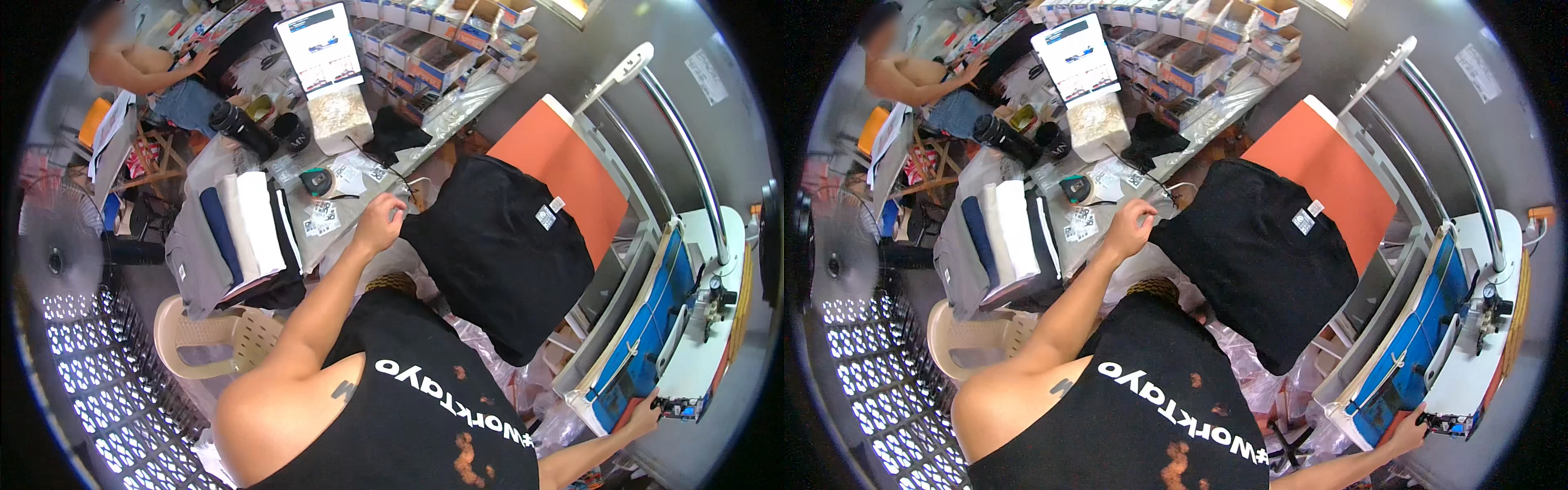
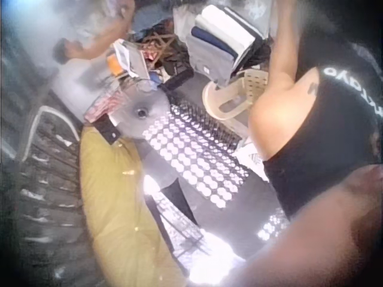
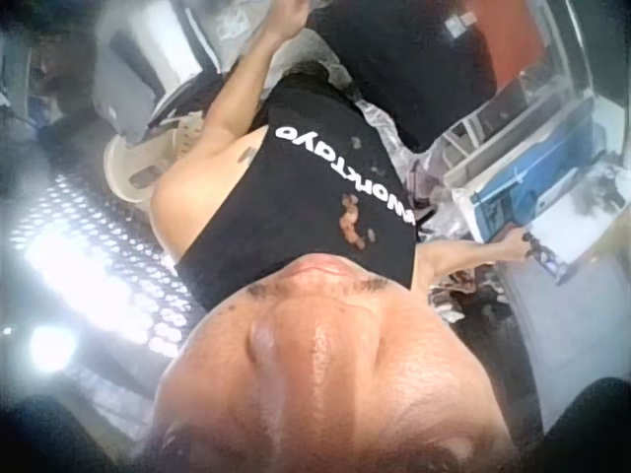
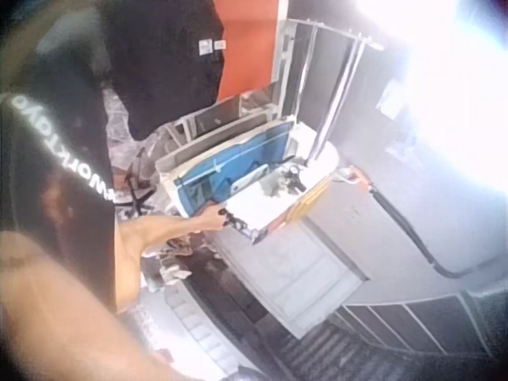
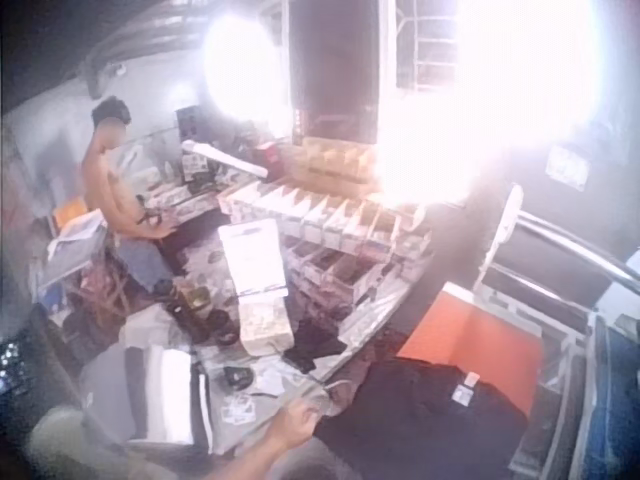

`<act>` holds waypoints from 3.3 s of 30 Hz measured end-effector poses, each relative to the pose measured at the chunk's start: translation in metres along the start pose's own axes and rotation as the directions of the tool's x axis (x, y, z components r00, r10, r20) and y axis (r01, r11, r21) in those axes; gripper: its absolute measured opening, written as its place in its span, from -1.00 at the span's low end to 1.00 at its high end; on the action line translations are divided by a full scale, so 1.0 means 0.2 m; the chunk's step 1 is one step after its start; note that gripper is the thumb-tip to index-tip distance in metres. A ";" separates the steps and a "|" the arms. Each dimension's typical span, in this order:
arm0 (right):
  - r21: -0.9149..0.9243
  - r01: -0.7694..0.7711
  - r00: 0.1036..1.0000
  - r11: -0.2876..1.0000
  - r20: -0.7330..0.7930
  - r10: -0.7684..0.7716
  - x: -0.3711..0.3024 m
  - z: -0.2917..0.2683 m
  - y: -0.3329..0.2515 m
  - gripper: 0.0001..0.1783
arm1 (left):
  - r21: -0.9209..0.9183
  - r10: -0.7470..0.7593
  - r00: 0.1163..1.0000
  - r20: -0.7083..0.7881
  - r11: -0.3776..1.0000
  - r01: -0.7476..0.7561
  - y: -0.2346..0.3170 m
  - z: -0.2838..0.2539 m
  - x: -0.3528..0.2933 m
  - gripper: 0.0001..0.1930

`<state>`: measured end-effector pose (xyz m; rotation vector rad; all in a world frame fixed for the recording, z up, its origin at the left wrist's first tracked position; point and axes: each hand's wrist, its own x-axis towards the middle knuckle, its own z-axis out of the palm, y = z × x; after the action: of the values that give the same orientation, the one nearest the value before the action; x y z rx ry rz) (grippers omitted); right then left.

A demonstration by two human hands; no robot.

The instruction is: The person aligns a black shirt on a heat press, checks a computer screen, operates a digital printing machine, peels a transfer film from a logo on a white shirt, and places the white shirt onto the heat press.

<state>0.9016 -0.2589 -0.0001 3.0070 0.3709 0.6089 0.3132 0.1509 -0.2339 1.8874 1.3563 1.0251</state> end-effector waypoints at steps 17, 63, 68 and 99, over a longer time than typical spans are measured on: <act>0.364 0.421 0.882 0.831 -0.376 -0.283 -0.64 -0.28 -0.70 -0.36 | 0.072 -0.092 0.994 -0.058 0.993 0.096 -0.18 -0.17 -0.05 -0.87; 0.326 0.904 0.415 0.275 -0.821 -0.392 -1.03 -0.51 -1.65 -0.82 | 0.493 0.099 0.943 -0.318 0.867 0.075 0.02 -0.53 0.33 -0.75; 0.305 0.892 0.428 0.333 -0.805 -0.410 -1.03 -0.46 -1.65 -0.82 | 0.836 0.084 0.981 -0.177 0.539 0.105 0.06 -0.76 0.97 -0.61; 0.256 0.874 0.430 0.413 -0.803 -0.412 -1.04 -0.42 -1.66 -0.78 | -0.433 0.521 0.846 0.119 0.794 -0.428 0.99 -0.56 0.52 -0.89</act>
<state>0.6093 0.0123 -0.0323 2.4758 2.2101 1.6326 0.3359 0.1927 0.0124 1.9941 0.4822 1.1627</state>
